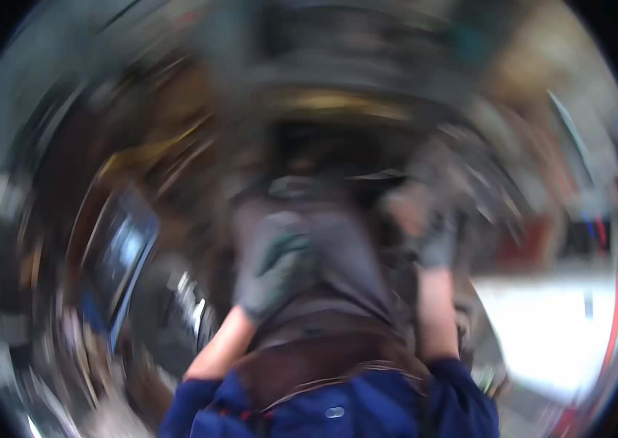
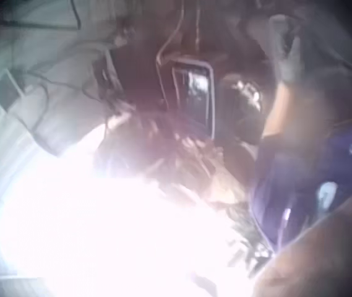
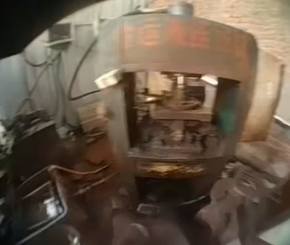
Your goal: The person repeatedly places heated metal pieces into a press machine to stamp them, cools metal pieces in a water basin, and gathers and stacks the stamped metal parts by hand.
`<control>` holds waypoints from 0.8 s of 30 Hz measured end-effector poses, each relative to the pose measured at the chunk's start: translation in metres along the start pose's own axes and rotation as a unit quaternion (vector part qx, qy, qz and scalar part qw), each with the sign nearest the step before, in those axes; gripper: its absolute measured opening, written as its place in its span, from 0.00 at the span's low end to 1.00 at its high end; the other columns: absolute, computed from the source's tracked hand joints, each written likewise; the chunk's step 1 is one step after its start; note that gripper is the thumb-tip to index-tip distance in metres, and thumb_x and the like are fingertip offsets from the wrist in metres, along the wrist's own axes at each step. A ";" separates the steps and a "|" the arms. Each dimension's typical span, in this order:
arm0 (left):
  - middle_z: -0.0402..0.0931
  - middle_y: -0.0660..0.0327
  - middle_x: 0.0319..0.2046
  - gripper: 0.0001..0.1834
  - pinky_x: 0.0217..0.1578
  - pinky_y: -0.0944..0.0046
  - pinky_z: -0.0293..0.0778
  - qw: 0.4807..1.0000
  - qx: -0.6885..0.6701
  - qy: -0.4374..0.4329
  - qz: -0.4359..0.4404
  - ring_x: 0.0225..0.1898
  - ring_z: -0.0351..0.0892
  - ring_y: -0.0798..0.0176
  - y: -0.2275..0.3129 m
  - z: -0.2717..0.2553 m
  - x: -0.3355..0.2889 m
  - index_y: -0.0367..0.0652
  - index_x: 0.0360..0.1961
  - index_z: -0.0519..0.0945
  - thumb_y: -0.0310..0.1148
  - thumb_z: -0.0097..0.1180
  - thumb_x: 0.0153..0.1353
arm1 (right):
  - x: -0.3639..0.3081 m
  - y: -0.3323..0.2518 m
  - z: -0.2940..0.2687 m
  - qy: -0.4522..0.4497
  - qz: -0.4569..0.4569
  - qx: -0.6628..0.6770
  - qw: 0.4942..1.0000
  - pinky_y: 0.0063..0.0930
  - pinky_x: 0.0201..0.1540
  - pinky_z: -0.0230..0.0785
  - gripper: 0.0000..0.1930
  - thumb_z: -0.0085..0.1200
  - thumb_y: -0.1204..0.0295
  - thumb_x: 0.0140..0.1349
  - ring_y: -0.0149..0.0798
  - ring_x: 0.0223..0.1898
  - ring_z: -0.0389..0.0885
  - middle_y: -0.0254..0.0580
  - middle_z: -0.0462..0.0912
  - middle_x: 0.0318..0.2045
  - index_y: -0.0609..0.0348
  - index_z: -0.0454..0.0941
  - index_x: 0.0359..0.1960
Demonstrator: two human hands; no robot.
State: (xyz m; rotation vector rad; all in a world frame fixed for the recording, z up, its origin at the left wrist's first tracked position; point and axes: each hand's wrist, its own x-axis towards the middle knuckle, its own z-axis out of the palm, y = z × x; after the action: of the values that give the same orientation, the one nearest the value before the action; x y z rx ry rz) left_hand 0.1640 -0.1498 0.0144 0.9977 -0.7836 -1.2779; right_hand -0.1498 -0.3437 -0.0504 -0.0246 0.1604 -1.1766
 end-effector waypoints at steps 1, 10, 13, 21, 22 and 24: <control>0.73 0.55 0.54 0.22 0.57 0.60 0.67 0.998 0.052 0.034 0.031 0.56 0.72 0.61 -0.009 -0.017 -0.011 0.37 0.62 0.65 0.28 0.49 0.67 | -0.008 0.028 0.036 0.064 -0.036 -0.167 0.983 0.37 0.65 0.57 0.21 0.46 0.64 0.67 0.44 0.52 0.71 0.49 0.76 0.46 0.67 0.68 0.56; 0.62 0.44 0.62 0.43 0.64 0.56 0.58 0.741 0.460 0.451 -0.188 0.64 0.62 0.47 -0.036 -0.180 -0.211 0.34 0.65 0.59 0.35 0.66 0.49 | 0.035 0.114 0.039 0.150 0.081 -0.488 0.856 0.11 0.21 0.61 0.20 0.44 0.55 0.69 0.20 0.21 0.67 0.27 0.74 0.24 0.59 0.73 0.52; 0.54 0.45 0.66 0.50 0.66 0.51 0.52 0.645 0.544 0.442 -0.305 0.68 0.50 0.42 -0.089 -0.238 -0.242 0.38 0.68 0.53 0.47 0.63 0.49 | 0.040 0.122 0.039 0.128 0.110 -0.516 0.840 0.10 0.22 0.65 0.20 0.44 0.57 0.70 0.20 0.23 0.72 0.29 0.78 0.26 0.60 0.73 0.52; 0.71 0.48 0.54 0.22 0.58 0.46 0.59 0.628 0.687 0.347 -0.112 0.60 0.63 0.43 -0.119 -0.359 -0.142 0.44 0.49 0.76 0.41 0.55 0.55 | 0.046 0.111 0.028 0.116 0.140 -0.513 0.839 0.17 0.39 0.78 0.19 0.43 0.65 0.70 0.30 0.41 0.82 0.40 0.79 0.45 0.64 0.69 0.57; 0.75 0.48 0.46 0.16 0.53 0.46 0.63 0.648 0.649 0.369 -0.151 0.53 0.68 0.43 -0.105 -0.365 -0.130 0.44 0.43 0.77 0.40 0.54 0.56 | 0.046 0.098 0.020 0.080 0.154 -0.510 0.843 0.19 0.42 0.77 0.19 0.42 0.65 0.71 0.32 0.44 0.81 0.42 0.77 0.48 0.65 0.68 0.57; 0.79 0.46 0.32 0.13 0.40 0.46 0.71 0.651 0.619 0.413 -0.150 0.39 0.77 0.41 -0.066 -0.371 -0.122 0.42 0.37 0.78 0.41 0.53 0.59 | 0.042 0.094 0.016 0.051 0.168 -0.505 0.845 0.21 0.46 0.76 0.19 0.41 0.66 0.71 0.34 0.46 0.80 0.43 0.76 0.51 0.67 0.68 0.57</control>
State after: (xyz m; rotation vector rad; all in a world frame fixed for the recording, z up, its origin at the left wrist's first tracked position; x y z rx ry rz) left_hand 0.4561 0.0295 -0.1841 2.6604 -0.6858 -0.1820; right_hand -0.0454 -0.3469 -0.0495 -0.8362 0.8366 -0.6299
